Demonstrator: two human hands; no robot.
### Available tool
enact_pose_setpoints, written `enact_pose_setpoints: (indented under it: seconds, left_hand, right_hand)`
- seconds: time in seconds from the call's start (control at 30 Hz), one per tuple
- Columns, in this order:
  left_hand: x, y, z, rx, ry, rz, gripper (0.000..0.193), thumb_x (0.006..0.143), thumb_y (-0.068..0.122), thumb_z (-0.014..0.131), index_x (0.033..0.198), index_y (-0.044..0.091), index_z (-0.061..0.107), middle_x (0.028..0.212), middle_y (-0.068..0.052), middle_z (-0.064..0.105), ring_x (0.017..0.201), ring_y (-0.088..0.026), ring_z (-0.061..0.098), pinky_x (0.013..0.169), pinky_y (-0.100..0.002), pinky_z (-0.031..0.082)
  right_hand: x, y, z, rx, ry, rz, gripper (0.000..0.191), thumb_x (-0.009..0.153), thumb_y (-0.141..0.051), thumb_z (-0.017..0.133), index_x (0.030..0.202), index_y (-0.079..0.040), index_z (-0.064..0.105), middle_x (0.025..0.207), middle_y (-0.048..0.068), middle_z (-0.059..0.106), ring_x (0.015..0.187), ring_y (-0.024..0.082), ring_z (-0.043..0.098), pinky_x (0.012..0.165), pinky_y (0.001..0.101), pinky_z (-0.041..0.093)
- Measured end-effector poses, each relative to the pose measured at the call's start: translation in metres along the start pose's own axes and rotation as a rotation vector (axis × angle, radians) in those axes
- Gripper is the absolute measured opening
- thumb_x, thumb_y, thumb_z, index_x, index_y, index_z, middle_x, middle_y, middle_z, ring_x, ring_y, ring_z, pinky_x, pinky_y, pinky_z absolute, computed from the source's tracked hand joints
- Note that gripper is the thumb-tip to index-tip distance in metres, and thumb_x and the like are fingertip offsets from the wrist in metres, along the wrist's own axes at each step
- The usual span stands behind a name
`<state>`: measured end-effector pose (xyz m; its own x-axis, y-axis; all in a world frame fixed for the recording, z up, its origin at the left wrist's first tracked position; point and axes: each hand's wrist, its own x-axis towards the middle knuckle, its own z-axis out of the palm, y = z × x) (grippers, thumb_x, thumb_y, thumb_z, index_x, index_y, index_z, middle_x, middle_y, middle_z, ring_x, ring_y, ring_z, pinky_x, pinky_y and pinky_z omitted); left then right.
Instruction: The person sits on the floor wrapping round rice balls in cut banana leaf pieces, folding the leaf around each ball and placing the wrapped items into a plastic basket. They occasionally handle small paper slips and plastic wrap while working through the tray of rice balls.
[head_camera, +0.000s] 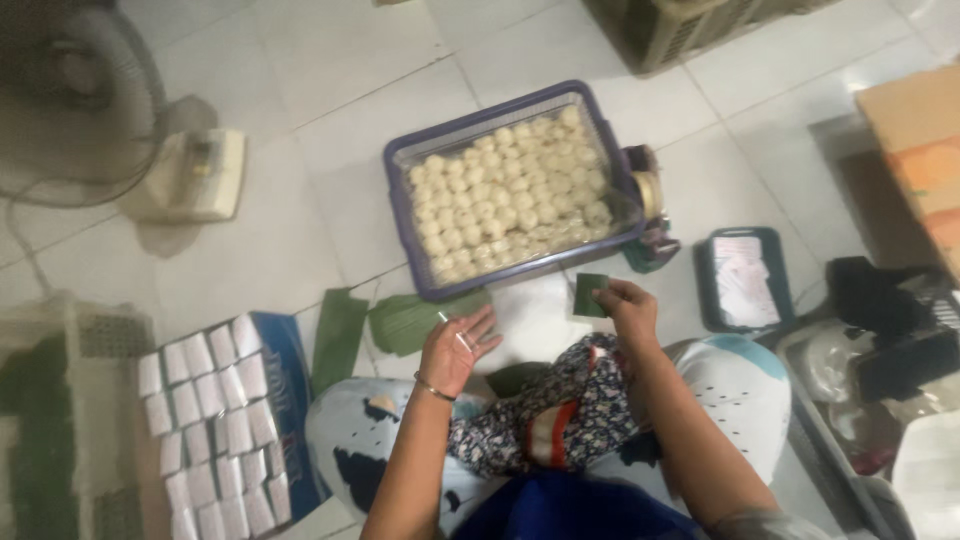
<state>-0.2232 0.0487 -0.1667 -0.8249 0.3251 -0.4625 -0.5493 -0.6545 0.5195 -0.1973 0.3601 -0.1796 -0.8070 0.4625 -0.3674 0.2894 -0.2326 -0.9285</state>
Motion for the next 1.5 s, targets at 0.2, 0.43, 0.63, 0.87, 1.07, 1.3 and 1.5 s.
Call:
enact_pose_setpoints:
  seconds: [0.2,0.43,0.63,0.87,1.07,1.3,1.5]
  left_hand:
    - [-0.058,0.006,0.038,-0.047,-0.310,0.075,0.014,0.099,0.005,0.054,0.113,0.008,0.056,0.126,-0.017,0.064,0.124,-0.034,0.061,0.105,-0.049,0.054]
    - [-0.080,0.004,0.066,0.167,-0.267,0.305,0.022,0.112,0.007,0.063,0.128,0.005,0.049,0.120,-0.016,0.063,0.105,-0.022,0.062,0.085,-0.033,0.054]
    - [-0.074,0.001,0.081,0.342,-0.057,0.424,0.041,0.092,0.000,0.072,0.131,-0.002,0.059,0.120,-0.014,0.072,0.108,-0.018,0.069,0.094,-0.032,0.057]
    - [-0.056,-0.033,0.066,0.465,-0.038,0.558,0.042,0.095,0.009,0.073,0.131,-0.001,0.055,0.119,-0.008,0.069,0.109,-0.016,0.067,0.096,-0.028,0.056]
    - [-0.053,-0.060,0.040,0.461,0.104,0.307,0.049,0.086,0.007,0.080,0.129,-0.004,0.060,0.114,-0.012,0.070,0.103,-0.022,0.069,0.092,-0.033,0.057]
    - [-0.065,-0.031,0.036,0.214,0.215,0.134,0.050,0.083,0.000,0.070,0.129,0.005,0.051,0.110,-0.014,0.070,0.095,-0.027,0.072,0.084,-0.048,0.064]
    - [-0.063,-0.030,0.037,0.188,0.076,0.200,0.048,0.089,0.000,0.072,0.134,0.003,0.054,0.110,-0.014,0.067,0.100,-0.026,0.069,0.087,-0.044,0.061]
  right_hand:
    - [-0.079,-0.049,0.069,-0.052,-0.388,-0.039,0.031,0.079,0.004,0.075,0.109,0.004,0.066,0.097,0.012,0.075,0.087,0.019,0.074,0.083,0.0298,0.064]
    - [-0.109,-0.075,0.088,0.131,-0.436,-0.150,0.022,0.082,0.010,0.076,0.101,0.007,0.065,0.103,0.015,0.071,0.094,0.019,0.071,0.083,0.0301,0.061]
    - [-0.121,-0.077,0.087,0.069,-0.492,-0.252,0.019,0.083,0.006,0.076,0.100,0.006,0.067,0.112,0.014,0.070,0.103,0.018,0.070,0.090,0.0291,0.060]
    - [-0.123,-0.066,0.083,-0.072,-0.463,-0.365,0.016,0.090,-0.002,0.073,0.105,0.003,0.071,0.113,0.010,0.070,0.106,0.019,0.069,0.093,0.0310,0.057]
    - [-0.099,-0.022,0.036,-0.610,-0.435,-0.489,0.015,0.088,-0.011,0.076,0.102,-0.005,0.079,0.100,0.009,0.076,0.087,0.020,0.073,0.078,0.0328,0.059]
    - [0.049,-0.049,-0.146,-1.308,0.244,-0.316,0.017,0.093,-0.025,0.072,0.101,-0.012,0.078,0.094,0.019,0.076,0.091,0.038,0.072,0.082,0.0485,0.057]
    - [0.059,-0.051,-0.208,-1.516,-0.038,-0.317,0.020,0.073,-0.024,0.078,0.089,-0.011,0.077,0.096,0.015,0.074,0.092,0.036,0.071,0.079,0.0481,0.057]
